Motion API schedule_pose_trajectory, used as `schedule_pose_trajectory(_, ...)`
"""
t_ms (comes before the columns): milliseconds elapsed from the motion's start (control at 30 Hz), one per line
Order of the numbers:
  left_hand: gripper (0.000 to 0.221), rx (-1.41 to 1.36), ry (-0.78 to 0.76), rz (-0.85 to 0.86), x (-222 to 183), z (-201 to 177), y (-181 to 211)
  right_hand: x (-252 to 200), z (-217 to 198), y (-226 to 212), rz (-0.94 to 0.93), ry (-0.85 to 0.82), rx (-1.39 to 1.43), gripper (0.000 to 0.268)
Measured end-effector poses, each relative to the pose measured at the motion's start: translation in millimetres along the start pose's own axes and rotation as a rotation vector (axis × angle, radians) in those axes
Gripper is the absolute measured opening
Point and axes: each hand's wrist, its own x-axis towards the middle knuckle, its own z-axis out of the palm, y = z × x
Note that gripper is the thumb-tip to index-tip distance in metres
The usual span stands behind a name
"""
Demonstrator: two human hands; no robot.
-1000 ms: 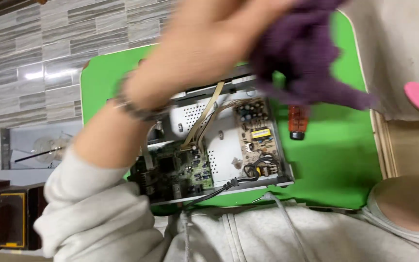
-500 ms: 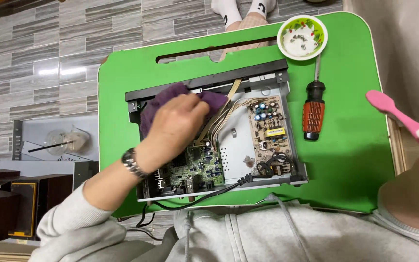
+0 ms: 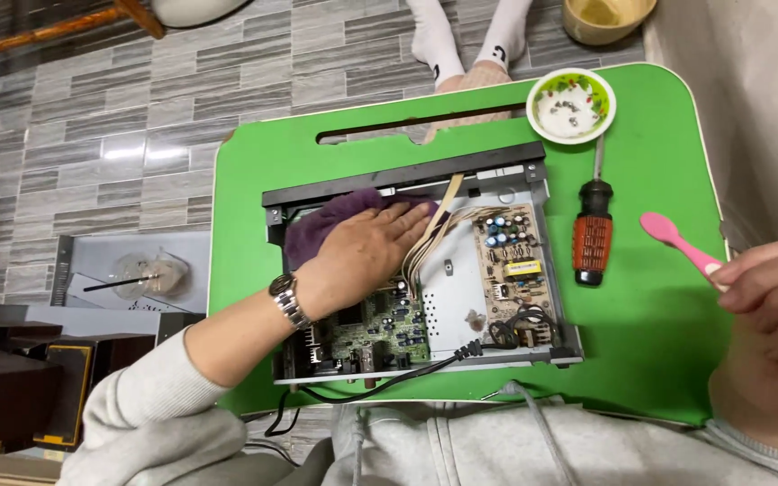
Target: Cleaning the internal circuit board of an electronic device using a toothbrush and a cloth
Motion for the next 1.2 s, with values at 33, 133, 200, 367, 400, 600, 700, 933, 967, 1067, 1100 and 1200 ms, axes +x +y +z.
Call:
schedule_pose_trajectory(33, 0.063, -0.047, -0.054, -0.01, 0.3, -7.2, 2.2, -1.0, -4.8, 8.0, -0.043, -0.046, 0.032, 0.049)
schedule_pose_trajectory(133, 0.062, 0.003, 0.082, 0.044, -1.2, -5.7, -0.2, -3.6, -5.4, 12.5, -0.064, -0.087, 0.045, 0.049)
schedule_pose_trajectory(200, 0.062, 0.101, 0.271, 0.109, 0.6, -9.2, 0.2, -4.3, -5.8, 13.3, -0.039, -0.082, 0.024, 0.052)
schedule_pose_trajectory(367, 0.077, -0.326, 0.096, -0.01, 1.7, -27.4, 12.5, -23.3, -19.5, 10.9, 0.157, -0.115, -0.061, 0.051)
schedule_pose_trajectory(400, 0.077, -0.325, 0.1, -0.014, 1.1, -17.2, 11.9, -28.3, -31.3, 19.4, 0.152, -0.115, -0.058, 0.051)
schedule_pose_trajectory(600, 0.016, -0.042, 0.53, -0.032, 8.0, 30.0, 9.5, -58.7, -53.8, 54.6, 0.335, -0.217, -0.128, 0.047)
schedule_pose_trajectory(700, 0.012, -0.094, 0.516, -0.045, 17.8, 24.5, 9.8, -63.2, -56.3, 65.1, 0.203, -0.256, -0.008, 0.045)
schedule_pose_trajectory(933, 0.007, -0.072, 0.513, 0.061, 17.0, 25.2, 4.0, -17.3, -10.3, 25.3, 0.0, -0.163, 0.049, 0.049)
schedule_pose_trajectory(967, 0.028, -0.099, 0.438, 0.047, 11.3, 21.2, 3.6, -1.9, 4.6, 13.0, -0.056, -0.144, 0.055, 0.049)
schedule_pose_trajectory(1067, 0.048, -0.154, 0.372, 0.072, 9.8, 18.0, -0.7, 8.7, 11.4, -3.6, -0.046, -0.207, -0.018, 0.049)
schedule_pose_trajectory(1100, 0.048, -0.157, 0.369, 0.073, 6.9, 5.6, 0.8, 5.9, 10.3, -0.9, -0.043, -0.208, -0.018, 0.049)
schedule_pose_trajectory(1200, 0.068, -0.272, 0.038, -0.002, -0.6, -17.4, 1.5, 1.5, 6.7, 3.8, -0.002, -0.201, 0.008, 0.047)
